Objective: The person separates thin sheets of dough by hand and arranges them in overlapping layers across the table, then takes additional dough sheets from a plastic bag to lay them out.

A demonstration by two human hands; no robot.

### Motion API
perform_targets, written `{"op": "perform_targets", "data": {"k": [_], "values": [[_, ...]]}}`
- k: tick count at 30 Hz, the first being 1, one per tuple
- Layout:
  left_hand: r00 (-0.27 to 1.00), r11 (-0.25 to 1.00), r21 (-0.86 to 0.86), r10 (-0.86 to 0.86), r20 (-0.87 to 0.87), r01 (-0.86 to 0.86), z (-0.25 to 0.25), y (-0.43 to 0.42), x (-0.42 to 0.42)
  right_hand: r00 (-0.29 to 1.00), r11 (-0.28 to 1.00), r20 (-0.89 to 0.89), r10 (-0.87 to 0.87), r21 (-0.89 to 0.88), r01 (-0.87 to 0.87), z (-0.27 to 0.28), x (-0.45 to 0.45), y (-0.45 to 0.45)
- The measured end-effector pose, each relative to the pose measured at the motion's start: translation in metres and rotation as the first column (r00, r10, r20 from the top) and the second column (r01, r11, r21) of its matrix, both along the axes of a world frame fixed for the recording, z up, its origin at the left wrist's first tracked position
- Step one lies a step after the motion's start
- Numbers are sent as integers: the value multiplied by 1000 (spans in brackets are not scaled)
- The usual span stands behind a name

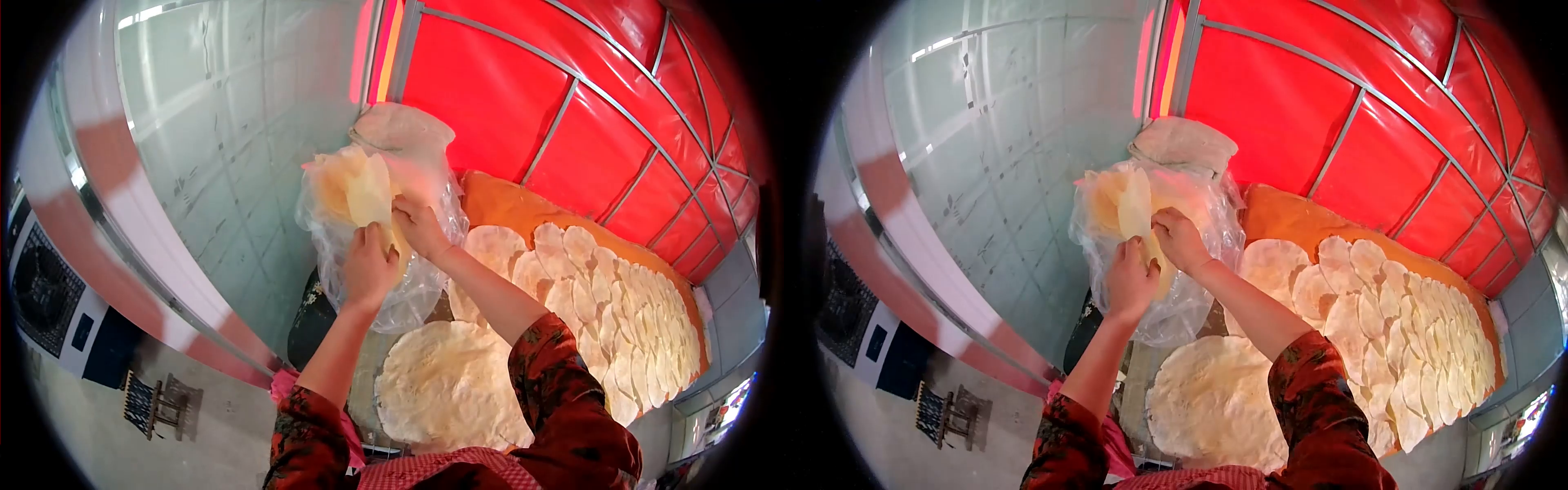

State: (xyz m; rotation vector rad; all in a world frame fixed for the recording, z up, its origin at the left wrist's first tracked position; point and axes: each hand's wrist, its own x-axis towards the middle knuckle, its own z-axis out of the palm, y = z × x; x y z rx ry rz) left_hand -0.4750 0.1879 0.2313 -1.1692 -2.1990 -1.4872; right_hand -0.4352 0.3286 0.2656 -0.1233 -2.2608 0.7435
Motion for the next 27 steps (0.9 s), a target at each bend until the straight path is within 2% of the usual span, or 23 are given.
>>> {"op": "perform_targets", "data": {"k": [3, 6, 8, 11, 12, 14, 15, 16, 18, 21, 24, 25, 27], "values": [[998, 997, 43, -61, -21, 62, 1, 4, 2, 975, 956, 206, -81, -260, 134, -2, -1, 2], [983, 983, 114, -129, -135, 144, 0, 2, 9, 908, 955, 348, -231, -99, 281, 20, 0, -11], [955, 959, 193, -156, -251, 208, -16, -2, 21, 949, 966, 191, -251, -10, 257, 5, -7, 21], [944, 961, 63, -252, -215, 271, -76, -23, 42, 933, 934, 102, -344, -66, 351, 34, 0, 54], [950, 969, -12, -244, -194, 247, -97, -30, 46, 926, 921, 104, -363, -110, 373, 39, 7, 68], [964, 970, -156, -212, -161, 187, -130, -45, 57, 960, 891, 38, -279, -362, 274, 78, 45, 54], [965, 960, -226, -204, -162, 165, -130, -51, 62, 925, 905, 106, -364, -194, 378, 106, 68, 39], [957, 964, -221, -198, -213, 150, -131, -51, 64, 877, 887, 156, -455, -14, 462, 123, 95, 22], [932, 970, -206, -186, -310, 125, -131, -48, 71, 919, 888, 50, -392, -242, 392, 128, 142, 2], [931, 954, -257, 53, -361, -154, -109, -37, 68, 839, 835, 100, -534, -96, 542, 126, 213, -26], [954, 978, -177, 50, -297, -107, -108, -29, 58, 753, 763, 231, -617, -62, 644, 119, 273, -55], [894, 991, -122, -97, -437, 47, -106, -30, 65, 760, 772, 257, -597, -75, 631, 112, 292, -58], [829, 899, -385, -373, -416, 211, -104, -26, 92, 770, 782, 317, -555, -119, 612, 94, 335, -64]]}}
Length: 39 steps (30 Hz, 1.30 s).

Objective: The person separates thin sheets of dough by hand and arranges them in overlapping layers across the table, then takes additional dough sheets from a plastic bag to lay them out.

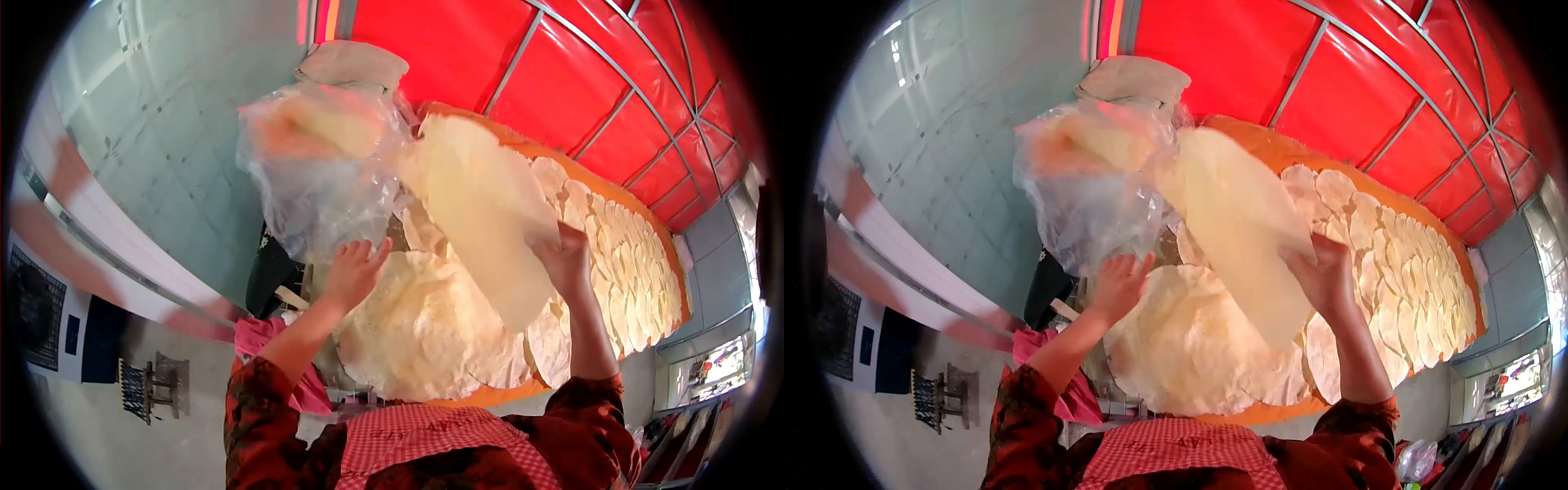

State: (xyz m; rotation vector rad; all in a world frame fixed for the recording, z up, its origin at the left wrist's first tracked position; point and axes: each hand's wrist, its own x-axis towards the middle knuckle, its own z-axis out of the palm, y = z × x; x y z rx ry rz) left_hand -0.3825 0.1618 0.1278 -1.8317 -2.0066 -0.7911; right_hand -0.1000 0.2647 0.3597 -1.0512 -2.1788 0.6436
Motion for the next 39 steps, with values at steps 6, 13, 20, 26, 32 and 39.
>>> {"op": "perform_targets", "data": {"k": [6, 13, 20, 26, 32, 39], "values": [[986, 864, -477, 122, -113, -161, -19, 47, 19, 981, 992, 153, 122, 0, -123, -37, 91, -26], [978, 980, -32, 200, 53, -199, -7, 50, -19, 982, 989, 123, 144, -32, -141, -37, 142, -47], [872, 919, 381, -101, 479, -103, 117, -13, -61, 990, 989, -6, 144, -34, -144, -44, 153, -46], [678, 983, 169, -80, 731, -67, 194, -53, -64, 947, 963, -177, 267, 76, -257, -47, 97, -36], [722, 987, 157, -119, 682, 15, 239, -60, -72, 879, 909, -231, 417, 120, -399, -54, 18, -31], [616, 987, 112, -159, 772, 115, 285, -62, -102, 825, 866, -264, 500, 130, -484, -51, -74, -14]]}}
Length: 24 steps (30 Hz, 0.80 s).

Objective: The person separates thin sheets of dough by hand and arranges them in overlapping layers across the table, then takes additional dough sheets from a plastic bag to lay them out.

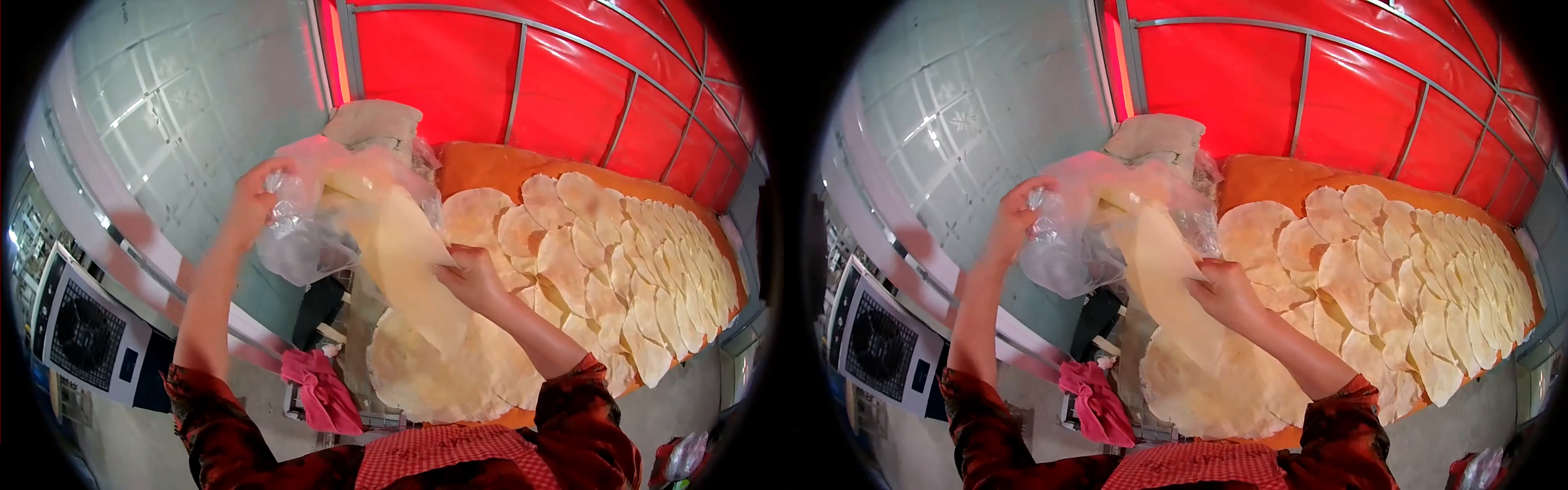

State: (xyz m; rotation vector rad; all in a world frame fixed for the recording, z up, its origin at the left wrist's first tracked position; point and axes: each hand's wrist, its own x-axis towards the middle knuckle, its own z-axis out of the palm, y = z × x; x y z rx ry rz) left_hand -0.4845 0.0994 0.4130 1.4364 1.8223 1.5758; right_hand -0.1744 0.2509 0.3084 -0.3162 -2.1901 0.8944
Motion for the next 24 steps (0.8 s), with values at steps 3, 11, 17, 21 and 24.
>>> {"op": "perform_targets", "data": {"k": [3, 11, 17, 21, 24], "values": [[996, 998, 21, -68, 54, 67, 20, -6, -5, 999, 994, -48, 0, 112, 5, 7, -33, 2], [993, 986, 116, -117, -6, 117, 64, -2, 0, 996, 929, -35, -83, 358, 90, 10, -161, 29], [999, 959, 283, 36, -33, -25, 89, 6, -7, 993, 934, -20, -116, 338, 116, -5, -247, 65], [996, 957, 282, -47, -79, 67, 89, 0, -4, 978, 942, 12, -210, 271, 199, -5, -281, 80], [981, 978, 170, -96, -169, 125, 75, -10, 6, 977, 915, -26, -212, 345, 208, 2, -299, 94]]}}
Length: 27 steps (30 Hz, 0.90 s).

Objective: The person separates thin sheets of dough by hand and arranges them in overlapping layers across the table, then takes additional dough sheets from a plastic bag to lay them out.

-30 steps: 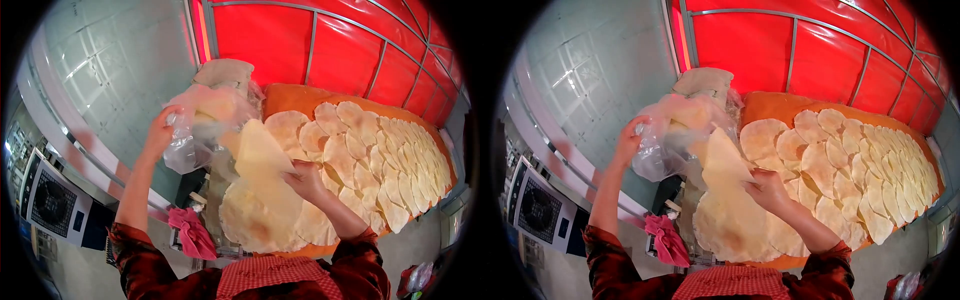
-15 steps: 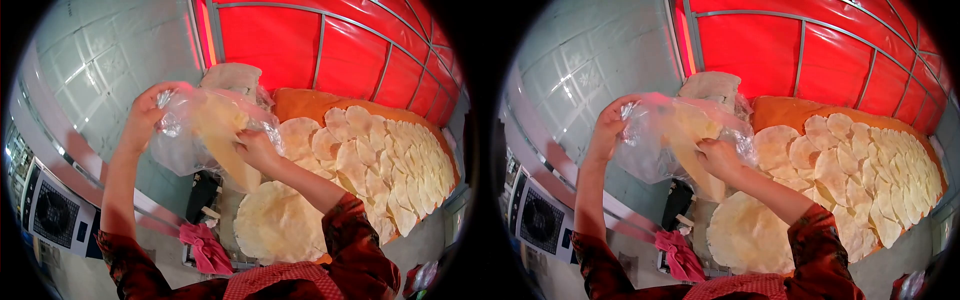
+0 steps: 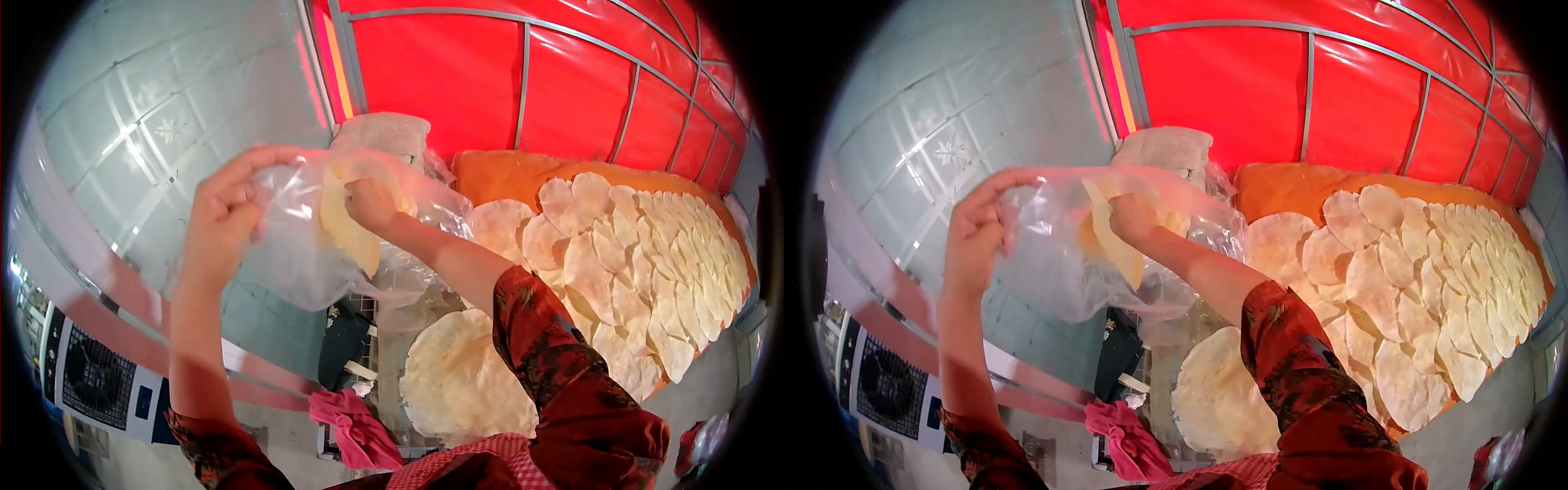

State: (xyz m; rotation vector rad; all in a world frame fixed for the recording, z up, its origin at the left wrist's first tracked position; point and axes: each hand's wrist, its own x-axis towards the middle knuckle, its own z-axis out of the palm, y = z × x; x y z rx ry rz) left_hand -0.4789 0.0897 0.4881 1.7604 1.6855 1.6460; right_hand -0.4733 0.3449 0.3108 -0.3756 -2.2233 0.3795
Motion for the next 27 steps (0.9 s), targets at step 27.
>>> {"op": "perform_targets", "data": {"k": [27], "values": [[981, 960, 208, 192, 1, -188, -51, -20, -19, 935, 993, 353, 5, -115, 38, -44, -10, 9]]}}
